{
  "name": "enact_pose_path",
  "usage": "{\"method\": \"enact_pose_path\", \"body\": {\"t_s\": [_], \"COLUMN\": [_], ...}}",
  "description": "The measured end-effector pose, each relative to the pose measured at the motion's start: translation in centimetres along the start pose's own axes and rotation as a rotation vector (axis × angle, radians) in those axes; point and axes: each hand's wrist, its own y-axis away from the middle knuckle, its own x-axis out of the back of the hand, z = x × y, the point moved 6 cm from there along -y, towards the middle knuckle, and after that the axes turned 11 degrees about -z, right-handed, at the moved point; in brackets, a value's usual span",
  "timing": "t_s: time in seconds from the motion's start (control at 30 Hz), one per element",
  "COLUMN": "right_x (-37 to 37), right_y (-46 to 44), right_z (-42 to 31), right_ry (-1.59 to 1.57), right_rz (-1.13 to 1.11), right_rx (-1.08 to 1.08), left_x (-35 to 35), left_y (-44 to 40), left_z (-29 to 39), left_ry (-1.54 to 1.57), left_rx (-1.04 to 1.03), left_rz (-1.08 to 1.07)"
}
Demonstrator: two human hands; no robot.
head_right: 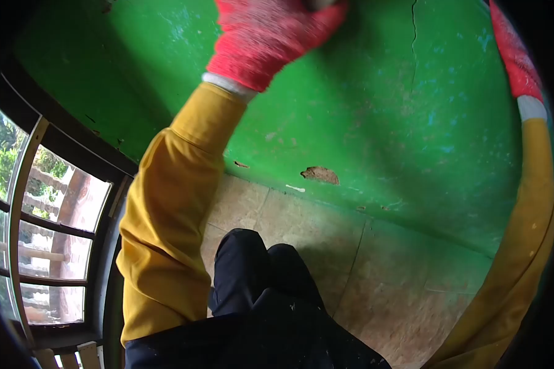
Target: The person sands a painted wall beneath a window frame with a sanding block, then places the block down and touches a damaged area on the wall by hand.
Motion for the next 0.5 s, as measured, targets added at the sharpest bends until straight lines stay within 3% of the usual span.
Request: {"method": "enact_pose_path", "body": {"t_s": [0.03,0.07,0.13,0.17,0.27,0.3,0.37,0.4,0.43,0.5], "right_x": [2.1,3.0,3.4,3.3,0.9,1.4,2.2,2.1,2.0,2.6], "right_y": [0.7,1.0,1.0,1.0,-0.4,-0.2,0.0,-0.2,0.4,1.3], "right_z": [-3.3,-3.5,-3.3,-3.1,2.3,1.0,-2.6,-1.8,-2.2,-4.1], "right_ry": [0.125,0.130,-0.125,-0.206,0.145,0.154,0.035,0.085,0.089,0.013], "right_rz": [0.206,0.181,0.003,-0.059,0.118,0.106,0.023,-0.053,-0.054,0.056], "right_rx": [0.233,0.229,0.264,0.268,0.209,0.206,0.072,0.078,0.080,0.132], "left_x": [0.7,1.8,4.8,5.3,5.6,5.2,3.0,1.8,1.3,1.2], "left_y": [0.0,0.4,1.3,1.6,2.2,2.1,2.1,2.8,3.5,4.9], "left_z": [-1.9,-4.7,-10.8,-15.0,-15.9,-15.6,-11.3,-8.9,-6.6,-6.1], "left_ry": [-0.037,-0.104,0.101,0.019,0.119,0.021,-0.022,-0.053,-0.085,-0.057], "left_rx": [0.020,0.191,0.600,0.722,0.759,0.755,0.439,0.263,0.079,-0.061], "left_rz": [0.030,0.080,0.137,0.206,0.271,0.240,0.267,0.160,0.063,-0.001]}}
